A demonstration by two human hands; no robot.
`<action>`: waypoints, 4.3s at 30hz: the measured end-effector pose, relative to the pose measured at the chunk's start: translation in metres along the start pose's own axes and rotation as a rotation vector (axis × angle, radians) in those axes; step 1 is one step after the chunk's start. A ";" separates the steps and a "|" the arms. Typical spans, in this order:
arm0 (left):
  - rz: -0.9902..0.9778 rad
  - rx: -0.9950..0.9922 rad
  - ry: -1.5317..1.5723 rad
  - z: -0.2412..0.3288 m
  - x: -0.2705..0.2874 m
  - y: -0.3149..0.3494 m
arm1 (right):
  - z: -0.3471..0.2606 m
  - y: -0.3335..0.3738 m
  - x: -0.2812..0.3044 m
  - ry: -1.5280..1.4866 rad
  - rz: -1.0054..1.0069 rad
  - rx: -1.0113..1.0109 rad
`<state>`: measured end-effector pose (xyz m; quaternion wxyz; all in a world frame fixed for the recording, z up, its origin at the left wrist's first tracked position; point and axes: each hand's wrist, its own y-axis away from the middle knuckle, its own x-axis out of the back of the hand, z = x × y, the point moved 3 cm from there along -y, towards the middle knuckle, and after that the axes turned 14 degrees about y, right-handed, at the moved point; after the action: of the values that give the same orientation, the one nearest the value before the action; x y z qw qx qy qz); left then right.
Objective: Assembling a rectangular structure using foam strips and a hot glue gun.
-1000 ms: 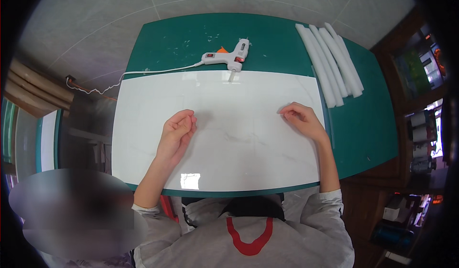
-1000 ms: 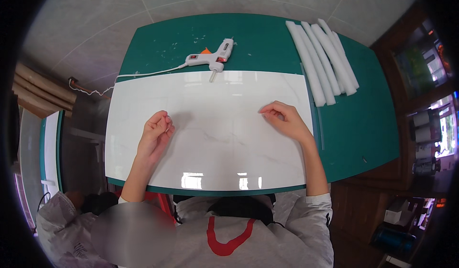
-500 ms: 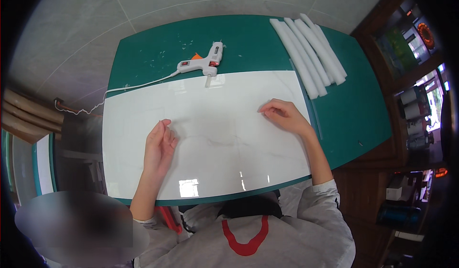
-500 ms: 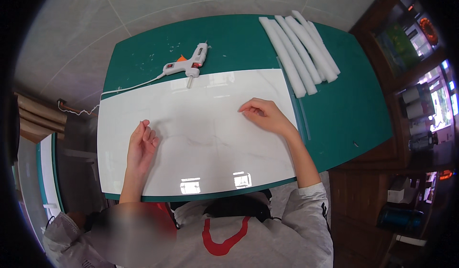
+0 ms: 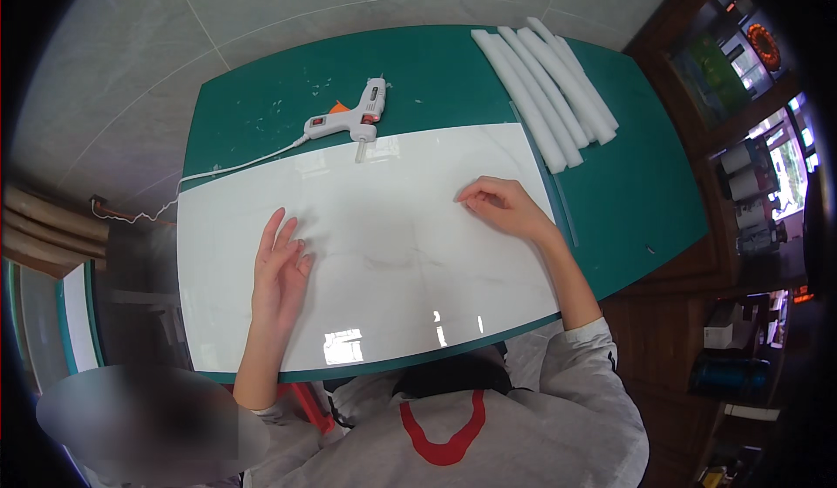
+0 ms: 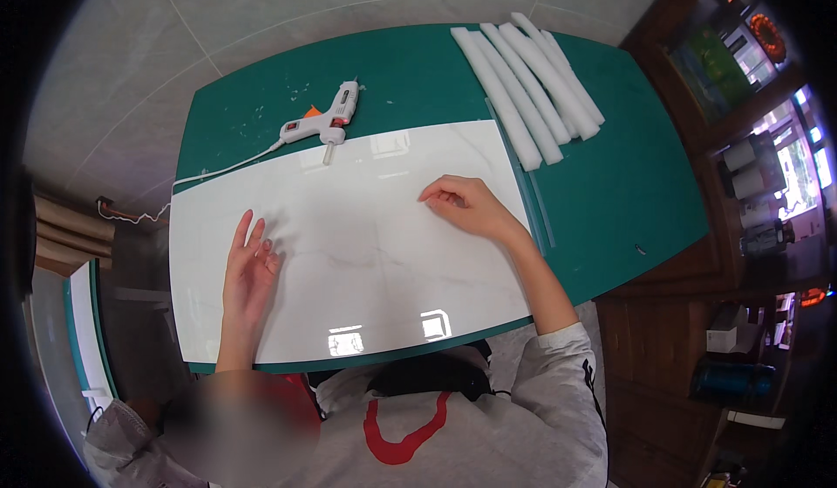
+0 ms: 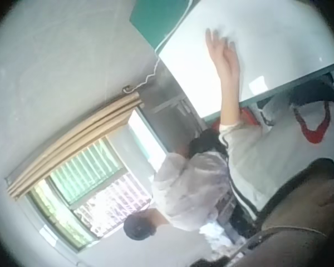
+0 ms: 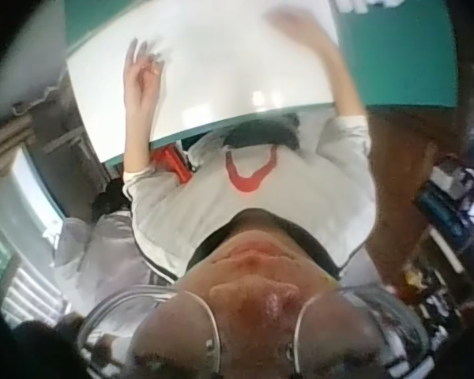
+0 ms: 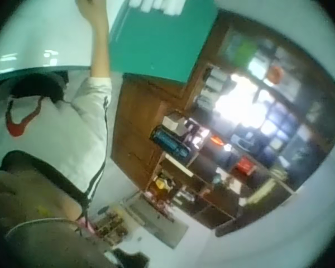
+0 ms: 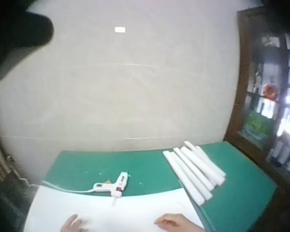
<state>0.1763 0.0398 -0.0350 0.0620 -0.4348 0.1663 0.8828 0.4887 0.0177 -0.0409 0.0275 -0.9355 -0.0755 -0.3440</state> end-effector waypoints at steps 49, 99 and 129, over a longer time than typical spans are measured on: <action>0.061 0.069 0.041 -0.016 -0.005 0.004 | 0.120 0.009 0.183 0.796 0.699 -0.397; 0.041 0.103 0.058 -0.013 -0.007 0.003 | 0.193 0.031 0.228 -1.133 0.765 -0.193; 0.046 0.064 0.130 -0.006 -0.003 0.000 | 0.224 0.075 0.190 -0.195 1.333 -0.306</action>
<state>0.1826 0.0375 -0.0361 0.0443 -0.4853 0.2080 0.8481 0.7871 -0.0097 -0.0886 0.0940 -0.8023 0.5630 -0.1747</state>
